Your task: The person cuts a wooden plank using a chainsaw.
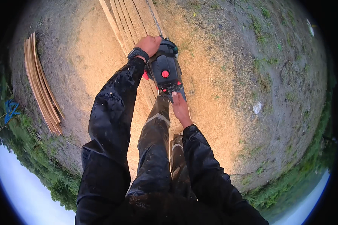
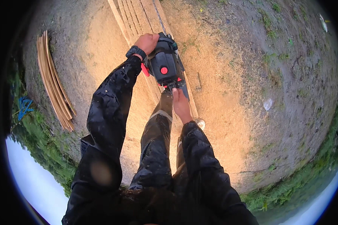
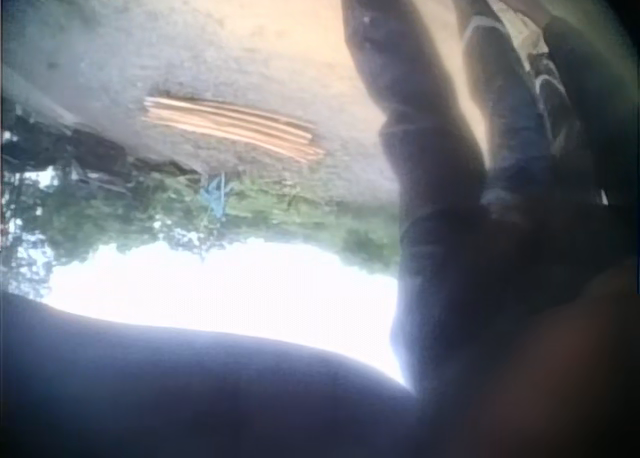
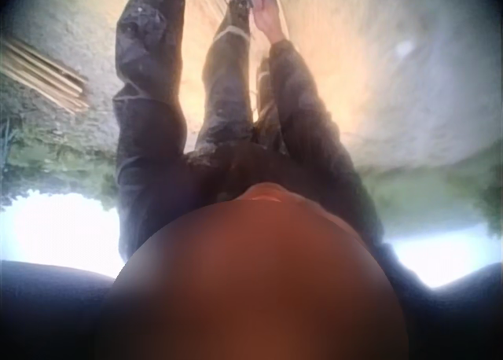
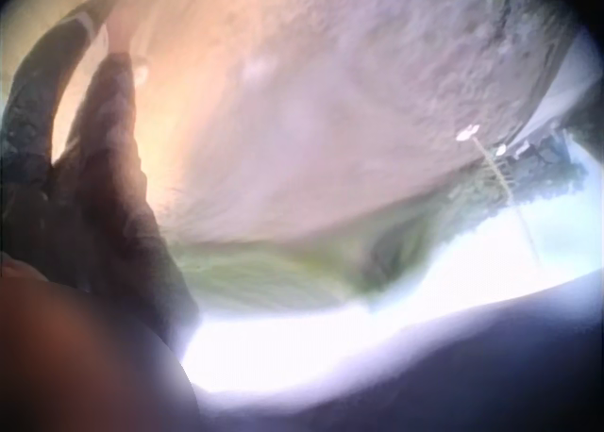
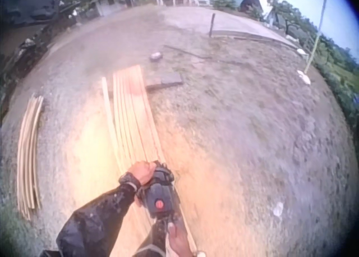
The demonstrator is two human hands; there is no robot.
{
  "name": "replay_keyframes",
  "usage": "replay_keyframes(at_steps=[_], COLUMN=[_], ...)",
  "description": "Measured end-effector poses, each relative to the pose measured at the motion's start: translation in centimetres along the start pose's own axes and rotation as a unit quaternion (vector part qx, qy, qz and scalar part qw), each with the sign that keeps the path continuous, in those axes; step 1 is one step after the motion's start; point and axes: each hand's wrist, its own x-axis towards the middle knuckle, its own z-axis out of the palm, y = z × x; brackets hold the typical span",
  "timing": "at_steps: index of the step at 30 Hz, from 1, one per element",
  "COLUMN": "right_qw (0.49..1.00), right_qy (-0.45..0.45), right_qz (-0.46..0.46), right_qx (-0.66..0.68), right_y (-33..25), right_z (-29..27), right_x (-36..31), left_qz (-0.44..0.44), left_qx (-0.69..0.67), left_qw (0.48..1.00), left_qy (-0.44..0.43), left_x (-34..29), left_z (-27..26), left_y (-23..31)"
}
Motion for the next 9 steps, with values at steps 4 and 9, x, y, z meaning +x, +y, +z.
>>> replay_keyframes(at_steps=[4,9], right_qw=[0.999,1.0], right_qy=[0.02,0.007], right_qz=[-0.019,-0.021], right_qx=[-0.019,-0.019], right_y=[3.1,7.8], right_z=[-0.6,-1.3], right_x=[-2.6,-6.1], left_qz=[-0.002,0.008], left_qx=[0.017,0.033], left_qw=[1.0,0.999], left_qy=[-0.01,-0.002], left_x=[-2.6,-6.1], left_z=[1.3,3.2], left_y=[2.6,5.5])
